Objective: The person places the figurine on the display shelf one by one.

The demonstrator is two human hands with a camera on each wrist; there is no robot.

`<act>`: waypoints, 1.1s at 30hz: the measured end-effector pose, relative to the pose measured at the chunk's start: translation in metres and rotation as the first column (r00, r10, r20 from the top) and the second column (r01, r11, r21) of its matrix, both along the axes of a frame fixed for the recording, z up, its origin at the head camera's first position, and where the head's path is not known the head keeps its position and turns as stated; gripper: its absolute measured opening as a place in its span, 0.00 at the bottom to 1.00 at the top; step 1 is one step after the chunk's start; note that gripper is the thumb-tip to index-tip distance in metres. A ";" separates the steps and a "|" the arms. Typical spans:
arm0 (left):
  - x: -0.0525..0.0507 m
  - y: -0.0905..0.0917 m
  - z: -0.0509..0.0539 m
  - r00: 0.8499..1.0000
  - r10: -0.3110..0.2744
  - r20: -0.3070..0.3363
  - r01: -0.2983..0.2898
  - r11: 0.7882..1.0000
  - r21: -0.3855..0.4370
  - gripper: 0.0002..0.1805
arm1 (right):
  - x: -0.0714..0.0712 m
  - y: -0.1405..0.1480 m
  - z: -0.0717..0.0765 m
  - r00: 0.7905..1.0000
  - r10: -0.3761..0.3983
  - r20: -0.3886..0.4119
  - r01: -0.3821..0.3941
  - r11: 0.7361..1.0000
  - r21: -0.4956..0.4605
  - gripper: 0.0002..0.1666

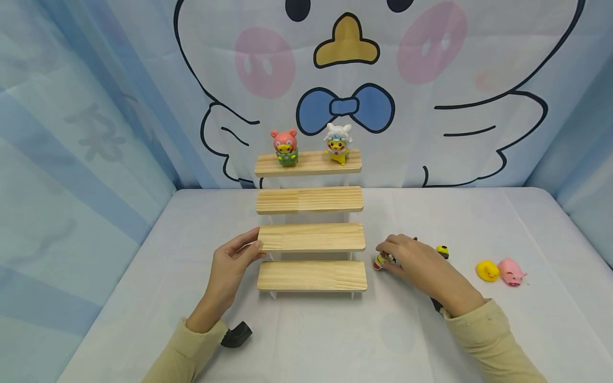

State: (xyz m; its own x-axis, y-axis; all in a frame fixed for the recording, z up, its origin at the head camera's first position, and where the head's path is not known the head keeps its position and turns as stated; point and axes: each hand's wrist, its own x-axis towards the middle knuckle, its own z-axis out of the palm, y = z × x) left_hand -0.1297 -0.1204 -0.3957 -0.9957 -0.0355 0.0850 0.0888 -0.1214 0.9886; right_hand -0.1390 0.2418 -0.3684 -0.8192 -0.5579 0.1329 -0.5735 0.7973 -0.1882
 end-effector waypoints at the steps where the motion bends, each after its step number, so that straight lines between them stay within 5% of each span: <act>1: 0.000 0.000 0.000 1.000 0.000 0.001 0.000 1.000 0.000 0.21 | 0.000 0.000 -0.001 1.000 0.004 -0.001 -0.004 1.000 -0.004 0.16; 33: 0.000 0.000 -0.001 1.000 0.001 -0.005 -0.001 1.000 0.002 0.21 | 0.000 0.001 0.002 0.990 0.059 -0.126 -0.064 0.997 -0.043 0.16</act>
